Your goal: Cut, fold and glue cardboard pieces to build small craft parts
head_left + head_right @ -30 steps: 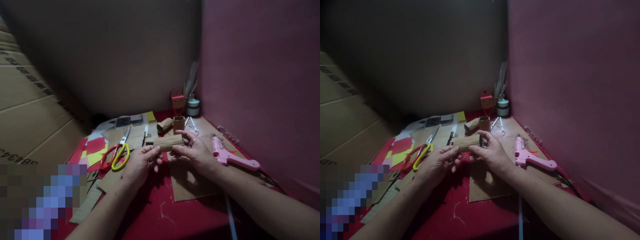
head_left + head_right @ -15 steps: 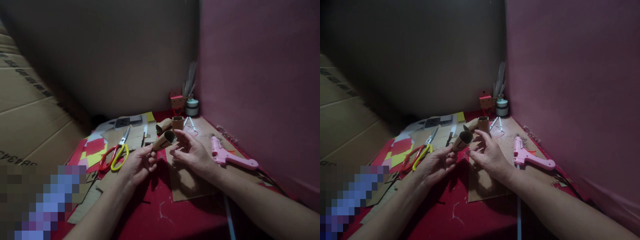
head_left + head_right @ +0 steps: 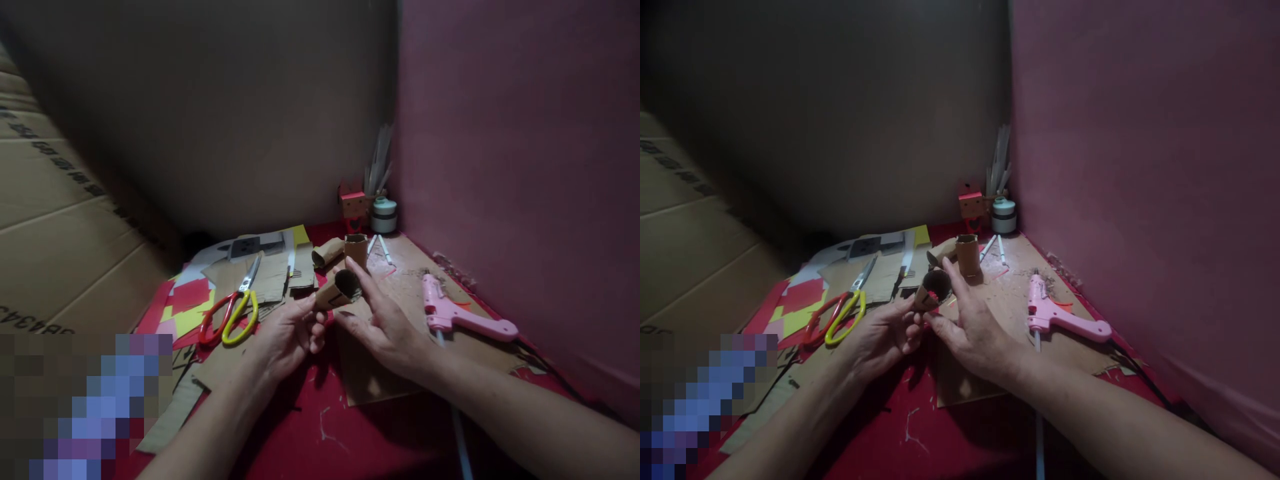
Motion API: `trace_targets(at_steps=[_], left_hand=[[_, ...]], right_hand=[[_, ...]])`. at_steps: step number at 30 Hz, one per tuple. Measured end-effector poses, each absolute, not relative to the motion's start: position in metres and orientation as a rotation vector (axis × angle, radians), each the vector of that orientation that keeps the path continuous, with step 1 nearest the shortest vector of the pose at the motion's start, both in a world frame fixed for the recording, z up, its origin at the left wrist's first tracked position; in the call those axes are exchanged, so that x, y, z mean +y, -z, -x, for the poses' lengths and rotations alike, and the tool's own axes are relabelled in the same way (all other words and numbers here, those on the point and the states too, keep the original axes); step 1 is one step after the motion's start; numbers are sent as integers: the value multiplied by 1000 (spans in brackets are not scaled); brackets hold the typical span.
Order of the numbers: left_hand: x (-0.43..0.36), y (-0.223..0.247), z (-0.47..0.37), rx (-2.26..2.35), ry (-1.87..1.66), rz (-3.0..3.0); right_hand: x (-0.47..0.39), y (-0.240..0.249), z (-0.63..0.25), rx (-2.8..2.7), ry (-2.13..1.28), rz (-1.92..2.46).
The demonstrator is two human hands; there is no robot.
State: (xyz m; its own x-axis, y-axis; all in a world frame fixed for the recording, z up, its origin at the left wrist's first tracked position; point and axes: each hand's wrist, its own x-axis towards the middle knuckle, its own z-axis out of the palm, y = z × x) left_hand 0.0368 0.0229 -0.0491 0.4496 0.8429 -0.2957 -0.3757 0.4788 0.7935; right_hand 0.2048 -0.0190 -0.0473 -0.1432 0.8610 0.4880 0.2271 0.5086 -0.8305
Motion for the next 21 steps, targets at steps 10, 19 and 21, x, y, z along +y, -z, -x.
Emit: trace_targets(at_steps=[10, 19, 21], left_hand=[[17, 59, -45, 661, -733, -882], [21, 54, -37, 951, -924, -955], [22, 53, -35, 933, -932, -952]], right_hand=[[-14, 52, -200, -1493, -947, 768], [13, 41, -216, -1235, -998, 927], [20, 38, -221, -1256, -974, 939]])
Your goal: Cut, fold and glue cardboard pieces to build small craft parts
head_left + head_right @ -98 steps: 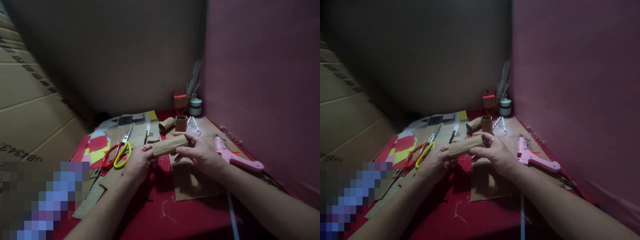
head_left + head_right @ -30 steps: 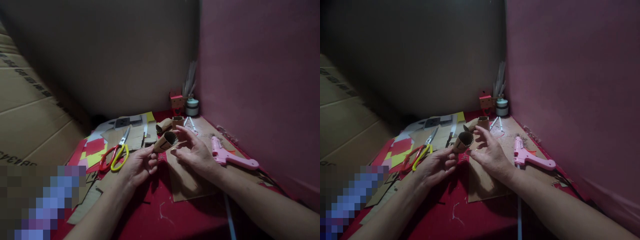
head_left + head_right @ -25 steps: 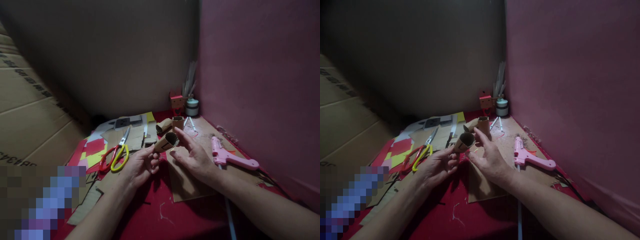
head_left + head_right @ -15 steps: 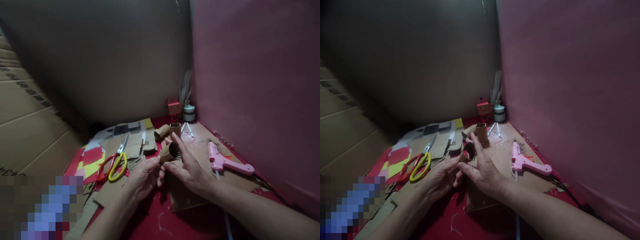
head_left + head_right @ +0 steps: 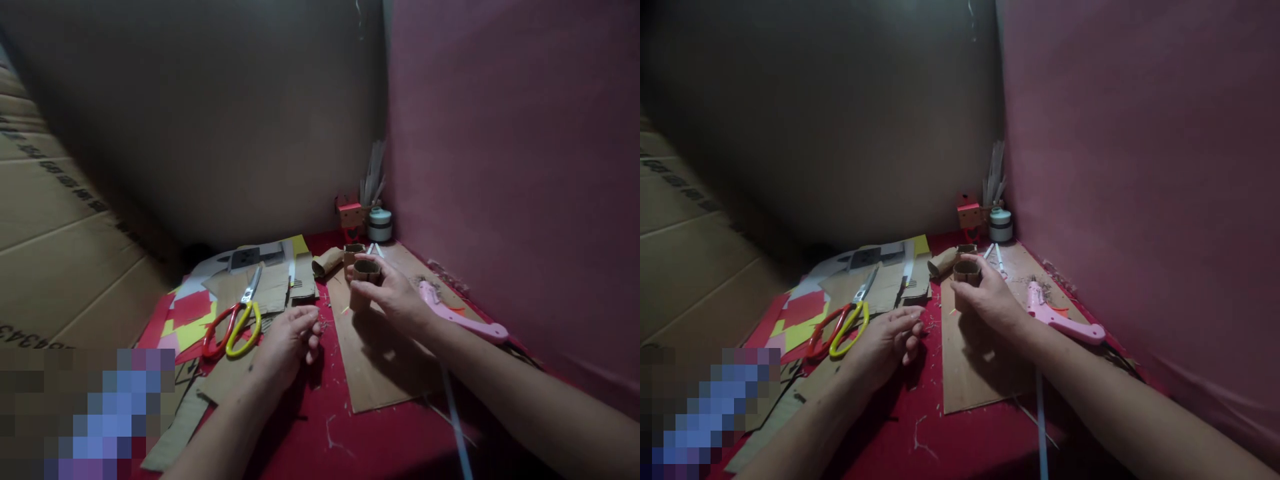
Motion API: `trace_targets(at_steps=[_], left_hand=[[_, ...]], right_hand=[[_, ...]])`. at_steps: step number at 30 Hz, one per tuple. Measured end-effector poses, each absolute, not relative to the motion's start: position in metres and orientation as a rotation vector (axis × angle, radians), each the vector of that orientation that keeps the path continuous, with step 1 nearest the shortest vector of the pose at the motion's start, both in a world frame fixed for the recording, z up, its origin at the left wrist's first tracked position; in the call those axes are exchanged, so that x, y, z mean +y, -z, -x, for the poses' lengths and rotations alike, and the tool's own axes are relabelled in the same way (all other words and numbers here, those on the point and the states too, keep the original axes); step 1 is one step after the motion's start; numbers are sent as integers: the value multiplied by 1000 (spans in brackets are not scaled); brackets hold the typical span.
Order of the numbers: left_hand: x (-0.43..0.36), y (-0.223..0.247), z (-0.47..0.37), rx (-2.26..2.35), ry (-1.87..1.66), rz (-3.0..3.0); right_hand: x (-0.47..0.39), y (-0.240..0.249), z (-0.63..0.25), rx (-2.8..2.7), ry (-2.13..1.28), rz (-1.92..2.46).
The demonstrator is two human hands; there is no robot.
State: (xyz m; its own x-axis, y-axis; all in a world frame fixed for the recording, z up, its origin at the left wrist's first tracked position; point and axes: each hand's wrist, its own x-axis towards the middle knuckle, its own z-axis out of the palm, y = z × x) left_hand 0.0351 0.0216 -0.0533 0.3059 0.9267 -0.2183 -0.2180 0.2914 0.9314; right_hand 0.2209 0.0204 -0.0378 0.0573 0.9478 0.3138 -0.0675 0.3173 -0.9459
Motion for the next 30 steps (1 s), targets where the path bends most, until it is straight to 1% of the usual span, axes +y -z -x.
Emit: trace_targets(at_steps=[6, 12, 16, 23, 26, 30], left_hand=[[19, 52, -35, 921, -916, -985], [25, 56, -33, 984, -902, -1030], [28, 63, -34, 1003, -859, -1075], [25, 62, -37, 1030, -831, -1093], [25, 61, -37, 1038, -840, -1104], [24, 59, -37, 1045, -859, -1107]], right_hand=[[24, 39, -223, -1323, -916, 1146], [24, 46, -225, -1412, -901, 1175], [28, 53, -223, -1490, -737, 1275], [33, 68, -216, -1565, -492, 1305], [35, 69, -218, -1572, -488, 1297], [36, 65, -223, -1559, -581, 1265]])
